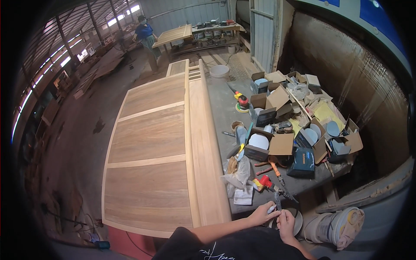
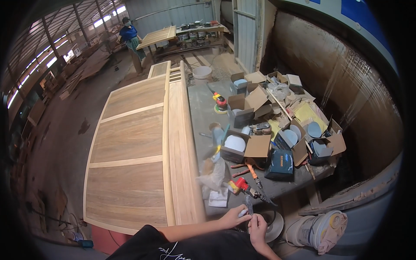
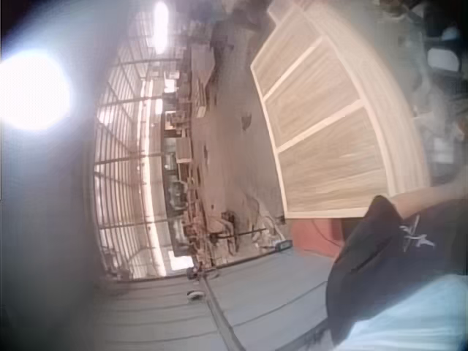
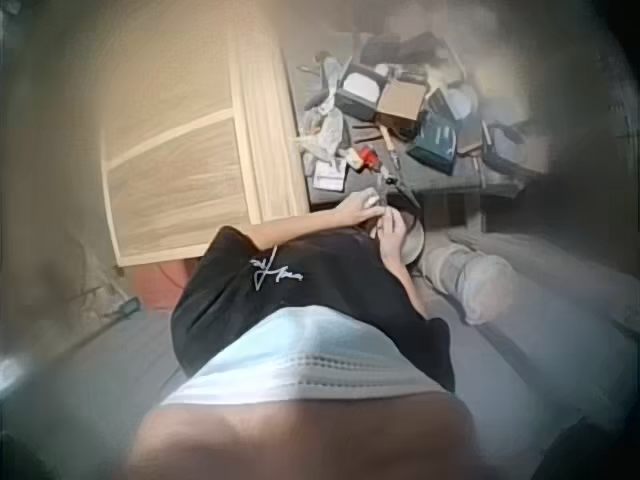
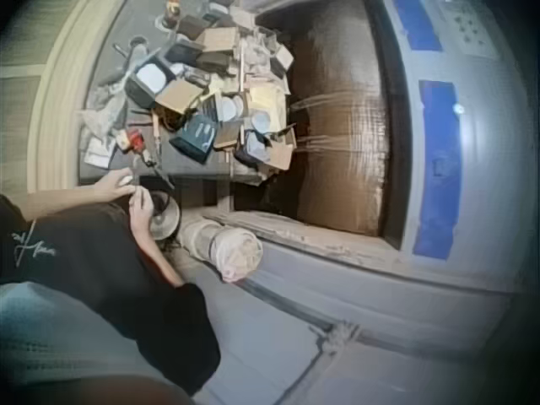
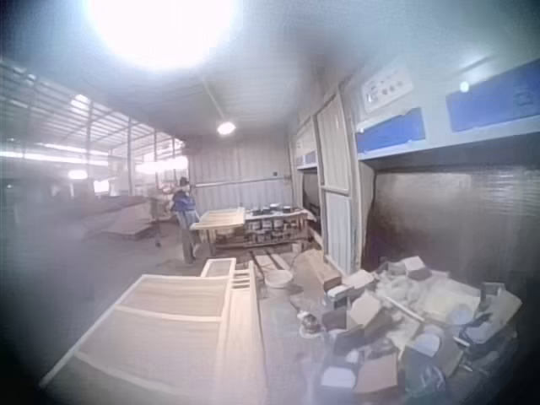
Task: The person applies a liquid from a small bottle to the seams of a large wooden panel, wipes the excess with a cloth, and then works with small hardware and a tool at a workbench.
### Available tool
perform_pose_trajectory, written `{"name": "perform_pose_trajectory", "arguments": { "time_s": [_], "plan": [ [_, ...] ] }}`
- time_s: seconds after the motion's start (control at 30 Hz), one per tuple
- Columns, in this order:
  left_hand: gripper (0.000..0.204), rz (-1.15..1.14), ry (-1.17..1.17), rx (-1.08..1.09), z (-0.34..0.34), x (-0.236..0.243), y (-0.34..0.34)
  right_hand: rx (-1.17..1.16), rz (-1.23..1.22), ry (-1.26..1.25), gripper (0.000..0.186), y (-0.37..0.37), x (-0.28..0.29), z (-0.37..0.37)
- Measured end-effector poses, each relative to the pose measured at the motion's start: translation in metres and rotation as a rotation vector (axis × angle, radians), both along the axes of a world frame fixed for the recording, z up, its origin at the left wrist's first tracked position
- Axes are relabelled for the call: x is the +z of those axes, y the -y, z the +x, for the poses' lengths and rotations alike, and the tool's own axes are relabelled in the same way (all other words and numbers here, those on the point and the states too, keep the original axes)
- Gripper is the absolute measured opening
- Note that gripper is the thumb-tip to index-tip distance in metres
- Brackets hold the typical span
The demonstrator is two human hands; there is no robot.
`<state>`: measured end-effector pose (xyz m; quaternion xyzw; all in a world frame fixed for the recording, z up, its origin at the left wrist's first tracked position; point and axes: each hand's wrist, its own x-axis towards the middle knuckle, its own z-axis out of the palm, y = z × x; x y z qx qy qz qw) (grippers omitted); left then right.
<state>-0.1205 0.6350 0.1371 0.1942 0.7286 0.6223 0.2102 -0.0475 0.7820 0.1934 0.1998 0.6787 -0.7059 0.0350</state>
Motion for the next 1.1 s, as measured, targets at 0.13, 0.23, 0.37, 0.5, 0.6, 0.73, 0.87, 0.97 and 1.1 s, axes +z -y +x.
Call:
{"name": "perform_pose_trajectory", "arguments": {
  "time_s": [0.13, 0.23, 0.37, 0.5, 0.6, 0.73, 0.87, 0.97, 1.1],
  "plan": [
    [0.043, 0.021, 0.006, 0.009, 0.001, -0.001, 0.0, 0.017, -0.006, -0.002, 0.027, -0.001, -0.005, 0.0],
    [0.043, -0.016, 0.012, 0.005, 0.0, 0.003, 0.001, 0.05, -0.004, 0.0, 0.029, -0.003, -0.009, 0.0],
    [0.043, -0.016, -0.005, 0.004, 0.0, 0.007, 0.003, 0.055, -0.013, 0.016, 0.029, -0.003, -0.008, 0.0],
    [0.043, -0.013, 0.0, 0.008, 0.0, 0.008, 0.002, 0.063, -0.021, 0.017, 0.03, -0.004, -0.007, 0.0],
    [0.043, -0.01, 0.012, 0.001, 0.0, 0.008, 0.003, 0.077, -0.013, 0.005, 0.03, -0.004, -0.006, 0.0],
    [0.045, -0.001, -0.004, 0.022, 0.001, 0.004, 0.002, 0.075, -0.021, 0.009, 0.03, -0.004, -0.006, -0.001],
    [0.048, -0.006, 0.018, 0.003, 0.0, 0.006, 0.002, 0.038, -0.026, 0.003, 0.032, -0.004, -0.003, -0.002],
    [0.049, -0.006, 0.0, 0.008, 0.001, 0.01, 0.003, -0.033, -0.071, 0.046, 0.036, -0.006, -0.002, -0.005],
    [0.048, -0.032, -0.057, 0.002, 0.001, 0.007, 0.004, -0.078, -0.119, 0.06, 0.036, -0.011, 0.002, -0.009]
  ]
}}
